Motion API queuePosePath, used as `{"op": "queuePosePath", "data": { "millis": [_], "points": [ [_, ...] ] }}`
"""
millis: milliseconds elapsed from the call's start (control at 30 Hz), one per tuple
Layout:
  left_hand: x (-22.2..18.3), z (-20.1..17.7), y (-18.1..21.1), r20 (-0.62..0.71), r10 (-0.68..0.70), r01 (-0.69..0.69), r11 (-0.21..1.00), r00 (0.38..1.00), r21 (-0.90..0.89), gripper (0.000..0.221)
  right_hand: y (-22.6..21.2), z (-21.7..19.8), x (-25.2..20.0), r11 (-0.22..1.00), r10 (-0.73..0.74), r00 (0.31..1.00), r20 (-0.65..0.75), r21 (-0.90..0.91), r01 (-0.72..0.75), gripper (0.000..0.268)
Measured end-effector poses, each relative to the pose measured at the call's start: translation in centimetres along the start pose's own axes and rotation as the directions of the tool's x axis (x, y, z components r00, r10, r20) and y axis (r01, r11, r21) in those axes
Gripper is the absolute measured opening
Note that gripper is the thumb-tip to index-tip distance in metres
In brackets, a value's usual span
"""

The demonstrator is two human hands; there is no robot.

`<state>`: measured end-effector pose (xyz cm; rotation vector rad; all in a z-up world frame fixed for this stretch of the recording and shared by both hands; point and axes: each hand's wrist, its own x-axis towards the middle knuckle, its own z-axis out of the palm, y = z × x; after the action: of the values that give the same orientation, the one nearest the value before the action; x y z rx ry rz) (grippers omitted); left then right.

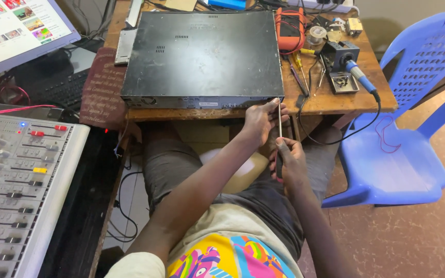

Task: Disassembling an electronic device using a screwdriver and testing components with a multimeter.

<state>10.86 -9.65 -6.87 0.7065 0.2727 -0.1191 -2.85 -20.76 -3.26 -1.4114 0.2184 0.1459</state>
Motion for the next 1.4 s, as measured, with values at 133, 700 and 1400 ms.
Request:
{"op": "queuePosePath", "data": {
  "millis": [133, 700, 1400],
  "points": [
    [-0.1, 0.2, 0.0, -0.008, 0.004, -0.005, 1.0, 1.0, -0.023, 0.039, 0.2, 0.3, 0.1, 0.999, -0.02, 0.999, -0.025, 0.044, 0.021, 0.044],
    [-0.7, 0.7, 0.5, -0.032, 0.013, -0.013, 1.0, 0.999, 0.002, 0.042, -2.7, 1.0, -0.9, 0.998, 0.053, 0.998, -0.034, -0.021, -0.054, 0.044],
    [-0.6, -1.6, 0.7, -0.002, -0.087, 0.085, 0.963, 0.996, 0.256, 0.027, 2.3, -1.8, 0.9, 0.932, 0.221, 0.975, 0.033, 0.288, -0.221, 0.039]
  ]
}}
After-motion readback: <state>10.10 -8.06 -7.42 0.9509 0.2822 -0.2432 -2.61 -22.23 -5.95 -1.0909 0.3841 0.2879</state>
